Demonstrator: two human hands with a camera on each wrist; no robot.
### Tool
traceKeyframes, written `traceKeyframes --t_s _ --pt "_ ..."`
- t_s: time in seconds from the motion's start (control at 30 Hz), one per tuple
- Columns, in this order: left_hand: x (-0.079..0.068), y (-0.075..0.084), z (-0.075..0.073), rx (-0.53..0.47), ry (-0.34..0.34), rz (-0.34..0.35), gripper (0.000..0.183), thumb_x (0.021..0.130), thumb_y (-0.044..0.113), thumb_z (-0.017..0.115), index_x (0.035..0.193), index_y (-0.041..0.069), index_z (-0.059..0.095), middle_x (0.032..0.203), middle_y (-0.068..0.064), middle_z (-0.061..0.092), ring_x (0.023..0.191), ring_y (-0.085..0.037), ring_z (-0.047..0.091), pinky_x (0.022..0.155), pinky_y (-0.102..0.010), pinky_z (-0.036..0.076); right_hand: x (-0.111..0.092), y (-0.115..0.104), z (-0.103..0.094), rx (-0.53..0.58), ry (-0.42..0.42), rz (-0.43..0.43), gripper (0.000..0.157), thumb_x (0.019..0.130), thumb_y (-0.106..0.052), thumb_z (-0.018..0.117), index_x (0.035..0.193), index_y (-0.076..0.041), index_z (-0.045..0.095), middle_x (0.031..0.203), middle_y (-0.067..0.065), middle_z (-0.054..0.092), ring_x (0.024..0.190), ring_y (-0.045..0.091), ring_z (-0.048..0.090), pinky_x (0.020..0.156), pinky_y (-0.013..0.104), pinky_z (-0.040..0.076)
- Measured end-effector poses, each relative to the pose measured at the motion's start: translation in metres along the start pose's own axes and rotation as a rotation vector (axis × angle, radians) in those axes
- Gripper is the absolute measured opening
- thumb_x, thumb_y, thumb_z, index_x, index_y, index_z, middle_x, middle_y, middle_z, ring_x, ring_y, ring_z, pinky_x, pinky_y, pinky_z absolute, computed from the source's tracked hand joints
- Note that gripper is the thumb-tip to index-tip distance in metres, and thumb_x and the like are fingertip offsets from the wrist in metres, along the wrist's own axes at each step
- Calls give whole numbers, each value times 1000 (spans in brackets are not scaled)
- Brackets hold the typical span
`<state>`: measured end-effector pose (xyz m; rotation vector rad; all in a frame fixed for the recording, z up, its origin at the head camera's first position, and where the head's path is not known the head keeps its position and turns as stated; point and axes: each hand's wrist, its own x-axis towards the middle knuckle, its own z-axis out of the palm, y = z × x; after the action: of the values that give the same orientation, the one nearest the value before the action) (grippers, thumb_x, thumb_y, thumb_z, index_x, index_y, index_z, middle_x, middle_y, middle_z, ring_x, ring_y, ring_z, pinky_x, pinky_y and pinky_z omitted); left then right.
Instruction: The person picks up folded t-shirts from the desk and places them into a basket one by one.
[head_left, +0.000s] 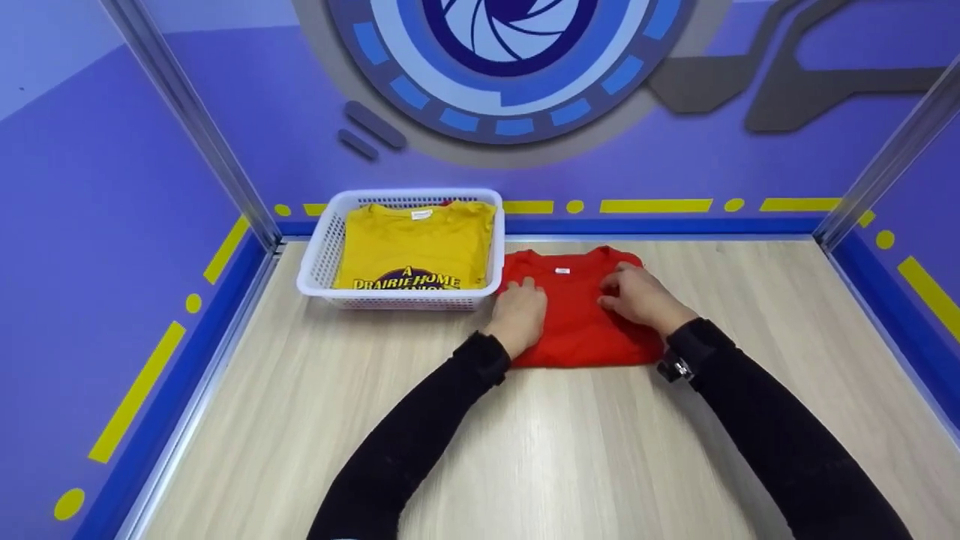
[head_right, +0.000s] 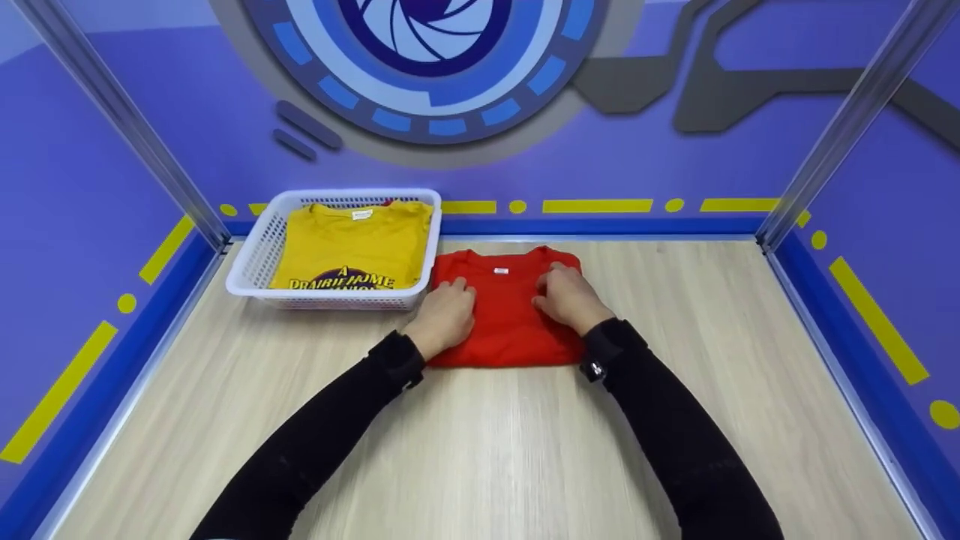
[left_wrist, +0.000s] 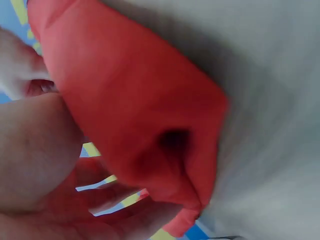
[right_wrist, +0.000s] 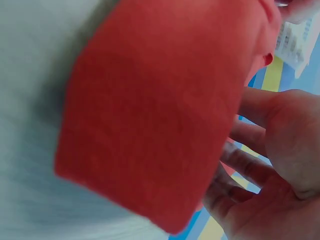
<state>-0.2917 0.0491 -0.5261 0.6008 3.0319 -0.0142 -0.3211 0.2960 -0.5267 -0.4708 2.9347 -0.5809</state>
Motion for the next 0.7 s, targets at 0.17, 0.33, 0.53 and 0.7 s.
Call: traceKeyframes --t_s 0.17,0.33,0.53,0.7 --pt "-24 -3 3 24 24 54 41 104 26 71 140 5 71 137 -15 68 120 -33 69 91 -41 67 -19 -6 5 -2 5 -33 32 101 -18 80 125 3 79 122 22 66 111 39 66 104 55 57" --pt "-45 -8 7 28 38 104 43 104 32 72 136 4 71 132 -14 69 115 -32 70 88 -41 67 -39 -15 9 -6 -26 -47 32 101 -21 81 124 1 79 124 20 67 113 37 67 106 56 58" --pt "-70 -14 10 19 90 177 37 104 31 71 130 5 74 126 -13 71 112 -32 70 88 -45 66 -65 -26 12 -58 -51 -95 30 100 -20 83 121 0 80 127 20 71 127 42 68 110 58 59" --pt "-90 -21 13 18 119 201 28 104 28 71 123 8 75 121 -11 73 108 -30 70 85 -42 65 -81 -34 17 -46 -56 -135 28 99 -20 84 119 -1 80 128 21 73 133 44 66 111 59 59"
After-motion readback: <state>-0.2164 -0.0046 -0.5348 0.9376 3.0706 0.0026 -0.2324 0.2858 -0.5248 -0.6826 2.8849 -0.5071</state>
